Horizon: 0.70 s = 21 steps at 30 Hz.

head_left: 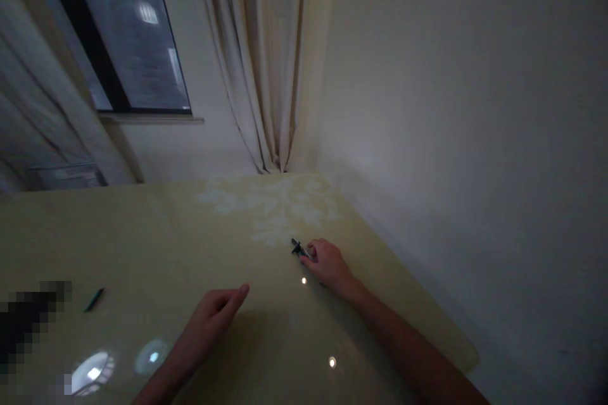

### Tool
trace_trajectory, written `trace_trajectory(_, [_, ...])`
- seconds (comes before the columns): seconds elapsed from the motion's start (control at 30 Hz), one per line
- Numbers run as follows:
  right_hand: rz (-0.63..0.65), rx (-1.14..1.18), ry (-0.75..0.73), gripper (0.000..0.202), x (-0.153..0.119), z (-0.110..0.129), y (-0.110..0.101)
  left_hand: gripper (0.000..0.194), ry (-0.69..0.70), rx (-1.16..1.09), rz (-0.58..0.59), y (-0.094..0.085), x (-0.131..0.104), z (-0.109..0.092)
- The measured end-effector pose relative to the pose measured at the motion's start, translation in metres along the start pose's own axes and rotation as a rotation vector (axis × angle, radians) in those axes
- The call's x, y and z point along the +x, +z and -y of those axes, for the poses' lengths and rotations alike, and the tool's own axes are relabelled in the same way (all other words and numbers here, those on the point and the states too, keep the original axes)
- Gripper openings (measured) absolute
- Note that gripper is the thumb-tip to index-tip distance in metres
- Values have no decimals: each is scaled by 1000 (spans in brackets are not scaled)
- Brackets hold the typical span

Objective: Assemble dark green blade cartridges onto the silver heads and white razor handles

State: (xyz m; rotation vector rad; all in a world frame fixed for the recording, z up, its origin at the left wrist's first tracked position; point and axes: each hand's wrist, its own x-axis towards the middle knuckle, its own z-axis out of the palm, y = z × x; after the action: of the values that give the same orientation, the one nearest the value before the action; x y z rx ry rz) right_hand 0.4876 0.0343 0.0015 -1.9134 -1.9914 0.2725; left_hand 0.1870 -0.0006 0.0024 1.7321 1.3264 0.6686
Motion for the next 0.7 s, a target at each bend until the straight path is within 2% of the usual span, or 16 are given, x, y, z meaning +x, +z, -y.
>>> trace_trajectory(0.23, [93, 25, -105, 14, 11, 53, 22, 64, -30, 59, -104, -16, 7, 9])
trace_trajectory(0.47, [156, 62, -188, 27, 34, 139, 57, 58, -107, 249, -272, -52, 9, 17])
trace_trajectory(0.6, [207, 92, -225, 34, 47, 182, 73, 47, -180, 370, -280, -75, 1, 17])
trace_trajectory(0.7, [235, 116, -229, 30, 55, 203, 81, 50, -246, 483, -217, -86, -2, 18])
